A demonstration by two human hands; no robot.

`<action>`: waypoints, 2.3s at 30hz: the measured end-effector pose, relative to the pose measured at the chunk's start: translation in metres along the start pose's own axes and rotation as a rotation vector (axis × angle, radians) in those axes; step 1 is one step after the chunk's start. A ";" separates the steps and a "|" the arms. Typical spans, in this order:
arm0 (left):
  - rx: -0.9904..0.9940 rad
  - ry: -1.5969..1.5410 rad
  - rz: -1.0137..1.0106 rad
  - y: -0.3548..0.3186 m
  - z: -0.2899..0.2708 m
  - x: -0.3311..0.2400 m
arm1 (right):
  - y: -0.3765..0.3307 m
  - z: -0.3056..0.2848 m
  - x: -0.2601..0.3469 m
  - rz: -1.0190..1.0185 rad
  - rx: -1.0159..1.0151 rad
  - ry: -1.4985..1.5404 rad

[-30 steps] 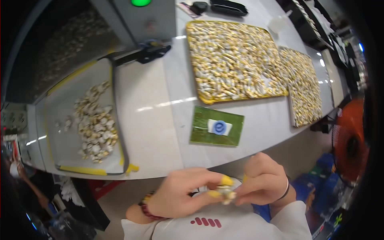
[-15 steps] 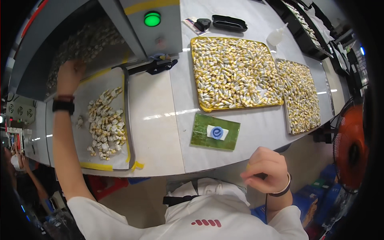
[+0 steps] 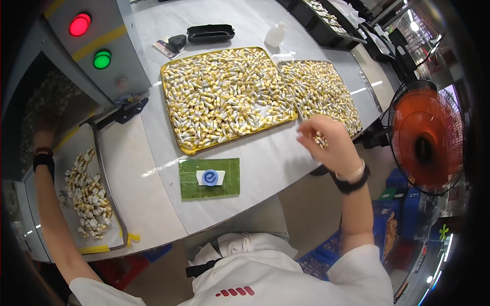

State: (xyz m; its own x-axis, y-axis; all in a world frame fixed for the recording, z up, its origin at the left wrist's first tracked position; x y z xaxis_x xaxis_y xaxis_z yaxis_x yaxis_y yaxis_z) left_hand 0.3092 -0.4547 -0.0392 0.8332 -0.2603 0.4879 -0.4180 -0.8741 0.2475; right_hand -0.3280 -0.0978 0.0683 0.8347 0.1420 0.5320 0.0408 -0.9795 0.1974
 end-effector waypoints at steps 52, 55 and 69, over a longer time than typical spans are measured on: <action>0.912 -2.927 -0.032 -0.218 -0.317 -0.401 | 0.019 0.091 0.114 -0.359 0.258 0.139; 0.877 -3.033 -0.023 -0.218 -0.319 -0.398 | 0.024 0.094 0.121 -0.486 0.199 0.058; 1.045 -3.075 -0.183 -0.207 -0.314 -0.400 | 0.012 0.113 0.130 -0.539 0.207 -0.090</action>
State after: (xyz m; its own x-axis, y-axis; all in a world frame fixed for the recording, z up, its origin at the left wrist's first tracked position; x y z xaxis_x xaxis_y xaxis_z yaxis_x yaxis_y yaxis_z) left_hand -0.0505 -0.0408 -0.0230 -0.4571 0.7868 -0.4147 -0.8137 -0.5582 -0.1622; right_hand -0.1567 -0.1068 0.0473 0.7095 0.6242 0.3272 0.5714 -0.7812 0.2513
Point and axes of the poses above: each hand's wrist, its own y-axis towards the middle knuckle, its own z-axis out of the palm, x = y × z, the point moved 8 cm from there along y, towards the middle knuckle, and after that the axes turned 1 degree about y, right-handed, at the moved point
